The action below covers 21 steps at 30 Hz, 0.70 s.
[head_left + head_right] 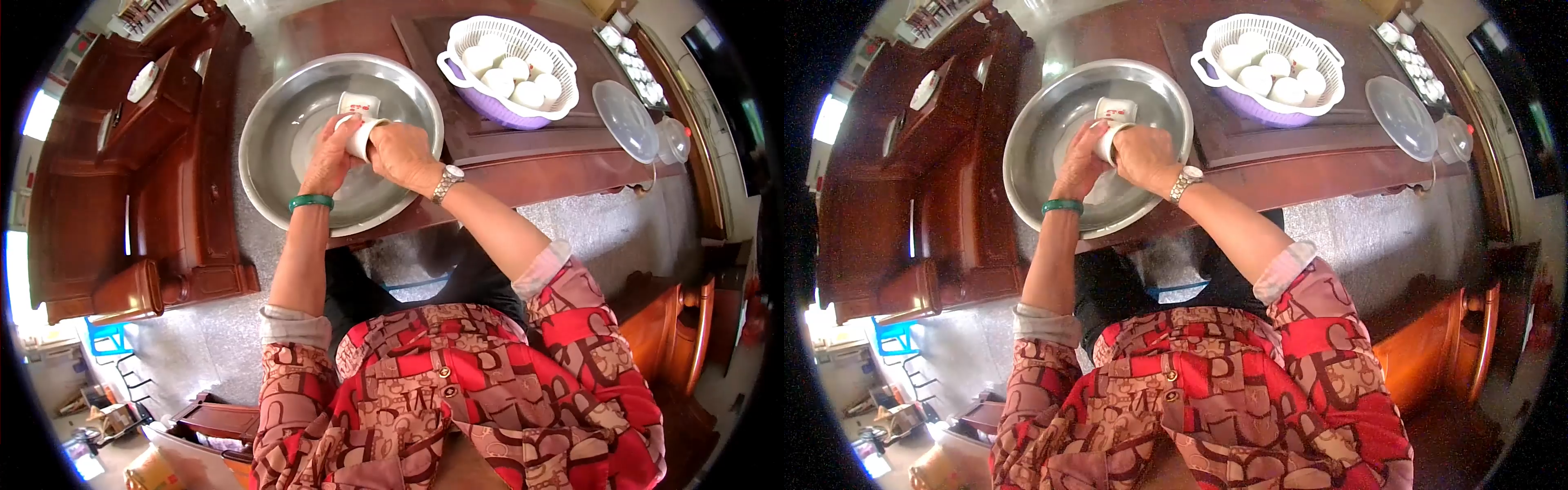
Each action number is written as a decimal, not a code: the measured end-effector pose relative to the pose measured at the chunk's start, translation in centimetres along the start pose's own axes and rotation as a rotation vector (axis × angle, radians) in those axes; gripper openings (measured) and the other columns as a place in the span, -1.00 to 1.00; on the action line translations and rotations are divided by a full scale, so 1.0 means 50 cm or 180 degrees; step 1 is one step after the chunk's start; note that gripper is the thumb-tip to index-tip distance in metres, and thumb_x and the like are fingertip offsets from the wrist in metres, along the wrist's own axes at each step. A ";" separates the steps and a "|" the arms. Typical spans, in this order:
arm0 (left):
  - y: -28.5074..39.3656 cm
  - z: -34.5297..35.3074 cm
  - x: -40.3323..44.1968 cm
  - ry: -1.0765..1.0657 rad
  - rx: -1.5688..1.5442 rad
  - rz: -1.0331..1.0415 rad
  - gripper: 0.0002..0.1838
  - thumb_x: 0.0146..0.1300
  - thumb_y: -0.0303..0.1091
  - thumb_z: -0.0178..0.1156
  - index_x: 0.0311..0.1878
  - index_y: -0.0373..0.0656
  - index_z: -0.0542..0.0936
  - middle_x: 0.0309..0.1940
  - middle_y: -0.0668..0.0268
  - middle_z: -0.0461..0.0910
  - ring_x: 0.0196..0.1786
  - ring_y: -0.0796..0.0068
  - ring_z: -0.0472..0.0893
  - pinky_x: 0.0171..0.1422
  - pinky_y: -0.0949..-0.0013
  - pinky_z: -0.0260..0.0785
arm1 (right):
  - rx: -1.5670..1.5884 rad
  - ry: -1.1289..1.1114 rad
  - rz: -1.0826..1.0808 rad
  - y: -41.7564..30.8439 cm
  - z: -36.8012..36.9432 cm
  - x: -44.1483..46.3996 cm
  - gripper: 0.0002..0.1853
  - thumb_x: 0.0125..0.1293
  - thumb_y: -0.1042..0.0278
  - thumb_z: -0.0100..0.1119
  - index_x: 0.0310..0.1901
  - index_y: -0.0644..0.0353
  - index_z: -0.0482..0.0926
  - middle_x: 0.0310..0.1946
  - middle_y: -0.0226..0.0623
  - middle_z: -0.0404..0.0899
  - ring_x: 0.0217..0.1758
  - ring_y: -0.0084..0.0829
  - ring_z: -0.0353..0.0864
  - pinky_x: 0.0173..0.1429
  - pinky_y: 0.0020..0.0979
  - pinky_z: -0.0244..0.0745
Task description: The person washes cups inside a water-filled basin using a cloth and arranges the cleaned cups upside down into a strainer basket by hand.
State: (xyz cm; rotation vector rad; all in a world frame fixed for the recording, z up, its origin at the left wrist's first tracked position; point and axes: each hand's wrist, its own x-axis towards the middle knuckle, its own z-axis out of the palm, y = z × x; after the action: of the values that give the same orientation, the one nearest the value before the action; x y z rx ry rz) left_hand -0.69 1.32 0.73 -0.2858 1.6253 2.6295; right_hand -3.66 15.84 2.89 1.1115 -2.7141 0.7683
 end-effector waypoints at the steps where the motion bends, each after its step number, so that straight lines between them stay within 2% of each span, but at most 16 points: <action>1: 0.003 -0.008 0.007 0.0120 0.0158 -0.0072 -0.51 0.19 -0.06 0.14 0.10 -0.17 0.43 -0.10 0.29 0.53 -0.08 0.42 0.56 -0.10 0.30 0.49 | -0.0289 -0.0084 -0.0009 -0.005 -0.004 0.001 -0.83 0.11 0.38 0.02 -0.41 0.12 0.64 -0.55 -0.11 0.60 -0.46 -0.12 0.62 -0.36 -0.16 0.49; 2: -0.001 -0.015 0.008 0.0258 0.0314 -0.0157 -0.52 0.22 -0.03 0.09 0.08 -0.17 0.44 -0.08 0.29 0.53 -0.04 0.38 0.57 0.03 0.25 0.47 | -0.0295 -0.0112 -0.0019 -0.006 -0.008 -0.003 -0.83 0.11 0.38 0.02 -0.41 0.12 0.64 -0.55 -0.11 0.60 -0.46 -0.12 0.62 -0.36 -0.16 0.49; 3: 0.004 -0.011 0.002 0.0611 0.0103 -0.0165 -0.54 0.23 -0.01 0.02 0.02 -0.17 0.49 -0.11 0.28 0.56 -0.09 0.38 0.58 0.02 0.28 0.46 | -0.0105 0.0087 0.0126 -0.013 -0.015 -0.007 -0.83 0.12 0.38 0.01 -0.37 0.11 0.63 -0.55 -0.10 0.59 -0.47 -0.12 0.61 -0.36 -0.16 0.49; 4: 0.013 -0.018 0.001 0.0643 0.0094 -0.0164 -0.54 0.23 -0.01 0.02 0.02 -0.17 0.49 -0.11 0.28 0.56 -0.09 0.38 0.58 0.02 0.28 0.46 | 0.0085 0.0286 0.0258 -0.019 -0.023 -0.009 -0.81 0.13 0.38 -0.01 -0.33 0.10 0.63 -0.56 -0.10 0.59 -0.48 -0.12 0.61 -0.37 -0.15 0.49; 5: 0.021 -0.027 0.004 0.0552 -0.0354 -0.0122 -0.54 0.21 -0.02 0.02 -0.01 -0.19 0.50 -0.12 0.26 0.57 -0.09 0.36 0.59 -0.05 0.25 0.48 | 0.0057 0.0204 0.0323 -0.020 -0.037 -0.014 -0.75 0.14 0.39 -0.02 -0.17 0.09 0.61 -0.57 -0.09 0.58 -0.50 -0.11 0.60 -0.36 -0.13 0.48; 6: 0.026 -0.035 0.006 0.0465 -0.0804 -0.0075 -0.54 0.19 -0.02 0.02 -0.03 -0.21 0.50 -0.12 0.24 0.58 -0.10 0.35 0.59 -0.13 0.23 0.50 | 0.0067 0.0157 0.0289 -0.013 -0.035 -0.020 -0.75 0.14 0.39 -0.02 -0.17 0.09 0.61 -0.57 -0.09 0.58 -0.50 -0.11 0.60 -0.36 -0.13 0.48; 8: 0.022 -0.037 0.012 0.0604 -0.0937 -0.0041 -0.54 0.23 0.00 -0.04 -0.03 -0.17 0.51 -0.10 0.23 0.59 -0.07 0.29 0.59 -0.06 0.21 0.48 | 0.0795 0.0965 0.0292 0.007 -0.020 -0.023 -0.71 0.16 0.39 -0.06 -0.10 0.12 0.57 -0.56 -0.05 0.56 -0.49 -0.09 0.59 -0.35 -0.13 0.48; 9: 0.024 -0.027 0.010 0.0628 -0.1260 0.0025 -0.55 0.26 -0.01 -0.09 -0.01 -0.16 0.51 -0.11 0.23 0.58 -0.09 0.28 0.59 -0.07 0.24 0.48 | 0.1360 0.1097 0.0482 0.017 -0.011 -0.023 -0.71 0.17 0.40 -0.09 -0.12 0.16 0.56 -0.51 0.02 0.55 -0.44 -0.07 0.60 -0.33 -0.17 0.49; 10: 0.026 -0.026 0.010 0.0645 -0.1583 0.0093 -0.55 0.29 -0.02 -0.14 0.00 -0.15 0.52 -0.12 0.23 0.58 -0.12 0.27 0.58 -0.09 0.26 0.48 | 0.1876 0.1309 0.0447 0.028 -0.004 -0.022 -0.71 0.18 0.42 -0.07 -0.10 0.24 0.55 -0.51 -0.04 0.59 -0.45 -0.25 0.62 -0.34 -0.30 0.49; 11: 0.014 -0.073 0.017 -0.0422 -0.1881 0.0024 -0.53 0.32 0.00 -0.14 -0.01 -0.18 0.52 -0.13 0.20 0.58 -0.14 0.20 0.58 -0.20 0.27 0.51 | 0.2207 0.1301 0.0729 0.038 0.002 -0.030 -0.71 0.19 0.43 -0.06 -0.09 0.29 0.54 -0.51 -0.11 0.59 -0.45 -0.36 0.60 -0.34 -0.36 0.48; 12: 0.014 -0.072 0.015 -0.0402 -0.1901 0.0048 -0.53 0.32 0.00 -0.14 -0.01 -0.18 0.52 -0.13 0.20 0.58 -0.14 0.20 0.58 -0.20 0.27 0.51 | 0.2530 0.1292 0.1017 0.037 0.000 -0.039 -0.71 0.21 0.43 -0.05 -0.08 0.34 0.53 -0.51 -0.18 0.60 -0.46 -0.48 0.58 -0.34 -0.41 0.46; 15: 0.010 -0.063 0.016 0.0025 -0.2424 0.0131 -0.48 0.33 0.07 -0.11 -0.01 -0.23 0.52 -0.13 0.17 0.58 -0.16 0.15 0.58 -0.28 0.28 0.52 | 0.2596 0.1209 0.1138 0.045 0.019 -0.053 -0.71 0.23 0.43 -0.02 -0.08 0.40 0.51 -0.51 -0.28 0.60 -0.44 -0.59 0.52 -0.34 -0.47 0.44; 17: 0.012 -0.063 0.012 -0.0713 -0.2479 0.0067 -0.41 0.32 0.13 -0.09 -0.02 -0.29 0.52 -0.18 0.11 0.60 -0.19 0.16 0.59 -0.27 0.28 0.53 | 0.2487 0.1084 0.1115 0.038 0.020 -0.061 -0.72 0.23 0.42 -0.01 -0.08 0.38 0.52 -0.50 -0.24 0.60 -0.45 -0.57 0.53 -0.34 -0.46 0.45; 19: 0.016 -0.057 0.011 -0.0593 -0.2442 -0.0011 -0.40 0.32 0.12 -0.09 -0.02 -0.31 0.52 -0.21 0.10 0.60 -0.20 0.17 0.60 -0.27 0.29 0.53 | 0.2370 0.0965 0.1075 0.037 0.023 -0.062 -0.72 0.23 0.41 -0.01 -0.08 0.37 0.52 -0.50 -0.21 0.61 -0.47 -0.55 0.54 -0.34 -0.45 0.45; 20: 0.018 -0.054 0.008 -0.0488 -0.2387 -0.0113 -0.39 0.32 0.12 -0.09 -0.03 -0.33 0.52 -0.24 0.09 0.61 -0.22 0.17 0.61 -0.27 0.29 0.53 | 0.2205 0.1019 0.0881 0.040 0.029 -0.065 -0.71 0.24 0.43 0.01 -0.02 0.34 0.50 -0.55 -0.32 0.53 -0.55 -0.61 0.46 -0.44 -0.50 0.38; 21: 0.023 -0.049 0.006 -0.0663 -0.2419 -0.0147 -0.40 0.32 0.12 -0.10 -0.04 -0.33 0.53 -0.28 0.09 0.62 -0.23 0.20 0.63 -0.27 0.30 0.53 | 0.2041 0.1074 0.0687 0.041 0.032 -0.067 -0.68 0.25 0.44 0.03 0.04 0.31 0.49 -0.59 -0.43 0.46 -0.63 -0.67 0.38 -0.55 -0.56 0.31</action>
State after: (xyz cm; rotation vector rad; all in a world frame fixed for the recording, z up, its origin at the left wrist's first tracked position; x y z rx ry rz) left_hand -0.80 -1.40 0.62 -0.0535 0.5033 2.9886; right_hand -2.50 18.36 -0.29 0.6717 -2.3688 1.7618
